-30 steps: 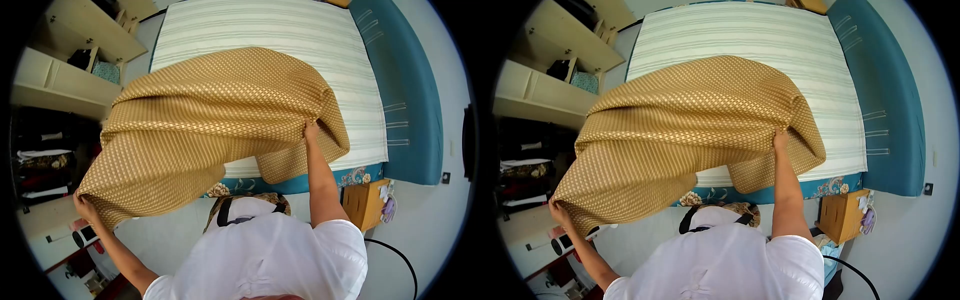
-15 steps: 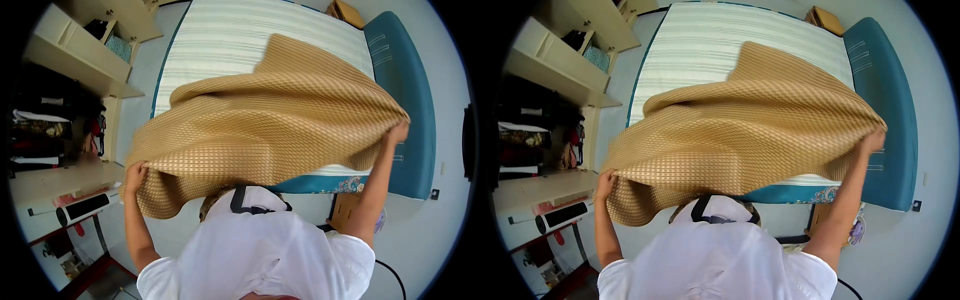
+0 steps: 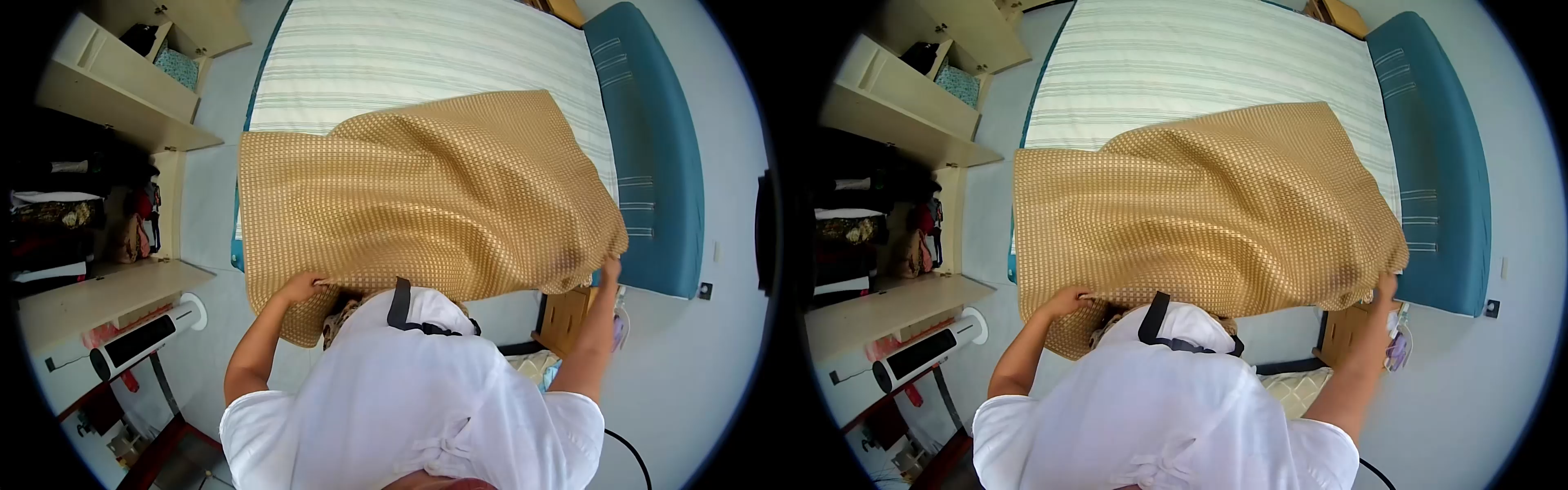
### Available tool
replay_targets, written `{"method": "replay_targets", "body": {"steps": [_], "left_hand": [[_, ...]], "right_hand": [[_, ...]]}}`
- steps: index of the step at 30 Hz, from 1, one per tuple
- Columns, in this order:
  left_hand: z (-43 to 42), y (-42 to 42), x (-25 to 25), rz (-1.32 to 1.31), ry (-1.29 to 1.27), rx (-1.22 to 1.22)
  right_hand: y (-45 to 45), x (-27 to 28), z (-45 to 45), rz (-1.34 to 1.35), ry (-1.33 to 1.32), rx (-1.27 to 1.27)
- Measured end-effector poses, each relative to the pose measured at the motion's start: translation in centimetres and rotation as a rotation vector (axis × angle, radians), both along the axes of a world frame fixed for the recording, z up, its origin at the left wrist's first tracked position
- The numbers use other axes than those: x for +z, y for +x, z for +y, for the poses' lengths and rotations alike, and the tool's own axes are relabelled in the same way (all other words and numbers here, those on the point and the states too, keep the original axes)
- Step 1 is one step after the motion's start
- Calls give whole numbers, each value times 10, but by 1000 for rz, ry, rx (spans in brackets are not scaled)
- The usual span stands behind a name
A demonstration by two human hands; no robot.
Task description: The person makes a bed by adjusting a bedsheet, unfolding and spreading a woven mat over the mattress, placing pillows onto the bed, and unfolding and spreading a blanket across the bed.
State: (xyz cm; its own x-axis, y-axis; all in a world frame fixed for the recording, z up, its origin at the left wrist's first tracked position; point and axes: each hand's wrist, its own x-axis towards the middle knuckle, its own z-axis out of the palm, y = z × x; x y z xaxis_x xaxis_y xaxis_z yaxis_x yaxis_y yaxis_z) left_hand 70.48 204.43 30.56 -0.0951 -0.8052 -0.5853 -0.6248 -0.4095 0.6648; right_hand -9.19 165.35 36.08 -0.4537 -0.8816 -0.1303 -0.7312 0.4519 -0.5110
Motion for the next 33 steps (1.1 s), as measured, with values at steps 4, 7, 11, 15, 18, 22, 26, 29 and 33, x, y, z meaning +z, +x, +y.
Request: {"method": "replay_targets", "body": {"steps": [4, 7, 11, 15, 18, 22, 26, 29, 33], "left_hand": [[-19, 4, 3, -45, 3, -15], [-12, 5, -2, -97, -50, -36], [-7, -24, 35, -329, 100, 22], [6, -47, 64, -326, 9, 49], [24, -59, 63, -329, -94, 62], [33, -78, 69, -377, -106, 73], [34, -88, 75, -355, -39, 97], [30, -93, 83, -353, -15, 96], [27, -94, 87, -345, 7, 80]], "right_hand": [[157, -20, 5, 225, 409, 351], [261, -7, 11, 481, 353, 662], [322, -33, -17, 458, 314, 773], [360, -66, -49, 522, 319, 789], [382, -99, -72, 578, 373, 770], [394, -145, -99, 517, 458, 723], [410, -168, -114, 412, 668, 742], [418, -184, -114, 504, 681, 787], [440, -174, -116, 694, 463, 841]]}}
